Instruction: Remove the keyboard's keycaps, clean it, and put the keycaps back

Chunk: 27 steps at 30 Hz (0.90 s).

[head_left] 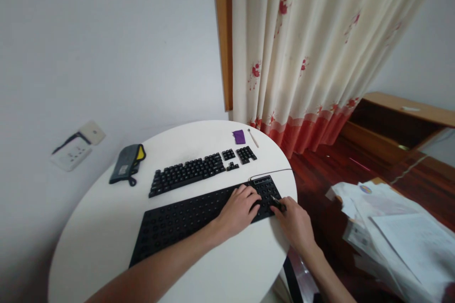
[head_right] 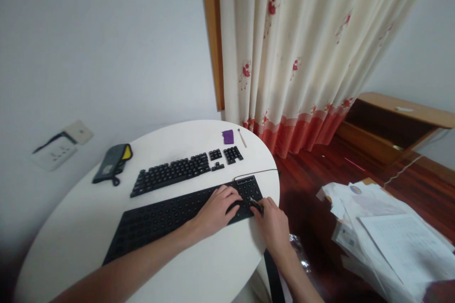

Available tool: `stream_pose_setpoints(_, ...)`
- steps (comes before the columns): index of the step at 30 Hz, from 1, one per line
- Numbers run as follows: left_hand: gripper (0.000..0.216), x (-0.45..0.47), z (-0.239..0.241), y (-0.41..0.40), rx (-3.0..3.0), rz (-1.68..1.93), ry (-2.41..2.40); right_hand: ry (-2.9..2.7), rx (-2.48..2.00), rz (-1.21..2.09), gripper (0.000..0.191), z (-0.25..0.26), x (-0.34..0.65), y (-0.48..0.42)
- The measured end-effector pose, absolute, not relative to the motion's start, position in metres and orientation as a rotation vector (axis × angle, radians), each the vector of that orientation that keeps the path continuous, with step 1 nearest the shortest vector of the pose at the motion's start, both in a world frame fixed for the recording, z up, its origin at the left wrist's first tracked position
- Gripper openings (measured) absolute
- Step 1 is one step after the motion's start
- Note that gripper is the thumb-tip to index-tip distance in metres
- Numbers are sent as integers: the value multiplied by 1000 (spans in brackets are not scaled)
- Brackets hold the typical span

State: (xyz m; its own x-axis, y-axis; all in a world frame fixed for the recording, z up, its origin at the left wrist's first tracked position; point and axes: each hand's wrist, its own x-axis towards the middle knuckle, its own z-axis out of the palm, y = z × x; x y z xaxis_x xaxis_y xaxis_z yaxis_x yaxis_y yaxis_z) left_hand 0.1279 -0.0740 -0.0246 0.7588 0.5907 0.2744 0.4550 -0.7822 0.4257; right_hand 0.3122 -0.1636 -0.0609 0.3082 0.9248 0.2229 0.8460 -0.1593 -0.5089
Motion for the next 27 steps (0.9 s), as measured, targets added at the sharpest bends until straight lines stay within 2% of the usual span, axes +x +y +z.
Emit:
stream_pose_setpoints(7,13,125,-36,-74,2495,636,811,-1415,-1894,250,29,-70,308,-163)
stream_pose_setpoints(14,12,125,-31,-78,2531,622,829,-1330,-1837,158,38,-77,302,-167)
stream_pose_setpoints(20,17,126,-33,-80,2676,557,871,-1475,-1885,100,32,-76,304,-169)
stream_pose_setpoints(27,17,127,-34,-81,2737,554,868,-1560,-2162,-20,20,-69,301,-174)
